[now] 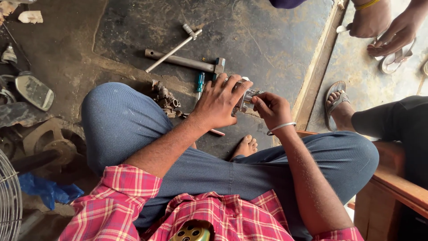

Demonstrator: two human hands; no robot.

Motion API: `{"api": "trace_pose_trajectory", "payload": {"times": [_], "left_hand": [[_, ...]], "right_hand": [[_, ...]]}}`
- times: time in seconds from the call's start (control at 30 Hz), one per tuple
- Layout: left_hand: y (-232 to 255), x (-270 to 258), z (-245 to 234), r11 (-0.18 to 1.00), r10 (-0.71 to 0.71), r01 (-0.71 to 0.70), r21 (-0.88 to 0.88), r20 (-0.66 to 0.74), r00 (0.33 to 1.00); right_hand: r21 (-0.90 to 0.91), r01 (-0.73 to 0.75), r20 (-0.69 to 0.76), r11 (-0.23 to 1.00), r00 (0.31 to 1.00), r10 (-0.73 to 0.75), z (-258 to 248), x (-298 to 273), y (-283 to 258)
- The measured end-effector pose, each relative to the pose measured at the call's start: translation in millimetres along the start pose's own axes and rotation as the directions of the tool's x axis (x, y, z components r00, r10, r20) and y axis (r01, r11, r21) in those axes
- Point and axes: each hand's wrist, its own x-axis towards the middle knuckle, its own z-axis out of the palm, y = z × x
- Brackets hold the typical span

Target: Repairing and reassembling a motorcycle carburetor using various tools.

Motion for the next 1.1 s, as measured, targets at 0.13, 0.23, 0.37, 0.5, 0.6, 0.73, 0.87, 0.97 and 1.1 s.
{"api": "trace_pose_trajectory", "payload": {"times": [0.13, 0.23, 0.37, 0.5, 0.6, 0.73, 0.87, 0.97, 1.1], "left_hand": [[-1, 1, 4, 1.000, -0.002, 0.001, 0.026, 0.036, 0.999], [-1, 2, 5, 0.999, -0.007, 0.005, 0.032, 0.049, 0.999], [1, 2, 2, 0.998, -0.015, 0.012, 0.057, 0.049, 0.999], [1, 3, 4, 0.998, -0.014, 0.012, 0.058, 0.043, 0.999], [1, 2, 0, 0.998, -0.036, 0.033, 0.054, 0.065, 0.997], [1, 2, 1, 0.998, -0.051, 0.048, 0.041, 0.090, 0.995], [1, 3, 2, 0.997, -0.039, 0.032, 0.072, 0.089, 0.995], [0, 1, 0, 0.997, -0.063, 0.060, 0.043, 0.085, 0.994], [1, 2, 3, 0.997, -0.058, 0.052, 0.064, 0.087, 0.995]], "right_hand": [[-0.027, 0.259, -0.015, 0.966, 0.966, -0.259, -2, -2, 2], [0.178, 0.362, -0.012, 0.915, 0.931, -0.366, -3, -4, -7], [0.258, -0.037, -0.060, 0.965, 0.997, 0.054, 0, 4, 20], [0.199, -0.060, 0.016, 0.978, 0.998, 0.058, 3, 5, 24], [0.179, 0.330, -0.013, 0.927, 0.943, -0.333, 2, 1, 7], [0.301, 0.185, -0.045, 0.936, 0.983, -0.180, 2, 2, 6], [0.055, -0.100, -0.030, 0.993, 0.994, 0.102, 11, 1, 6], [0.002, 0.513, -0.052, 0.858, 0.857, -0.512, 5, -5, -6], [0.289, 0.235, -0.106, 0.928, 0.971, -0.213, 5, -3, -13]]}}
